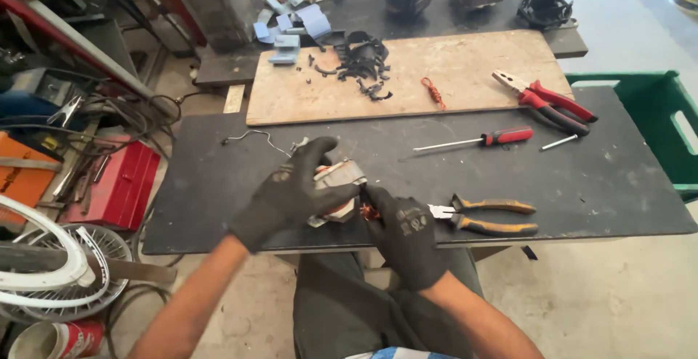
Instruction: Repairing a motor stator by manipulating copper wires and using hand tools
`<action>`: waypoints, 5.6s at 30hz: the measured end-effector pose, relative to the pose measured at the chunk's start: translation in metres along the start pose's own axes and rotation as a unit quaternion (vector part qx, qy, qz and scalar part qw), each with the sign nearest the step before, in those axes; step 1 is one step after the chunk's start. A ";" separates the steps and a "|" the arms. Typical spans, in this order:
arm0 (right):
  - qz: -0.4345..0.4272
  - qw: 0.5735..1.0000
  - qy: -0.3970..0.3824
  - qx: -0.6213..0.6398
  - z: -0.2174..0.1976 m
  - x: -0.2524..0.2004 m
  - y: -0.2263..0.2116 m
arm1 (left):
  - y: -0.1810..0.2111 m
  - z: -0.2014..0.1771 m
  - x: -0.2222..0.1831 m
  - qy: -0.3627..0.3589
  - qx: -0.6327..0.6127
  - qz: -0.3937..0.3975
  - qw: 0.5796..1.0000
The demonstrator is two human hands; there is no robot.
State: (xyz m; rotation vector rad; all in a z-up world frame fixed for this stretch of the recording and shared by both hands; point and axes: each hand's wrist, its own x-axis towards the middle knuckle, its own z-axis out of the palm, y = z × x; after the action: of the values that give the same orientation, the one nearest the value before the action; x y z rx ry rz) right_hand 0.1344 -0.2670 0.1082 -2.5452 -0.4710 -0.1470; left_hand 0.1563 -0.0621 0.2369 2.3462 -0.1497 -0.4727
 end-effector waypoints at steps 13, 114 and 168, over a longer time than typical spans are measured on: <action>-0.159 0.985 0.068 0.023 -0.022 -0.119 0.006 | -0.039 0.045 0.015 0.282 0.156 0.216 0.922; -0.291 0.924 -0.182 0.169 -0.116 -0.123 -0.007 | -0.061 0.201 -0.076 0.343 0.189 0.446 0.805; -0.074 0.900 -0.317 0.291 -0.060 -0.073 0.003 | -0.090 0.162 0.003 0.299 0.284 0.386 0.825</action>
State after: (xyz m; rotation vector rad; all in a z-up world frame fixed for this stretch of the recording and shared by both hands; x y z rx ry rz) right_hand 0.0668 -0.3235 0.1430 -1.9097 -0.8098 0.6934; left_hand 0.0960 -0.1007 0.0659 2.5821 -0.9979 0.8060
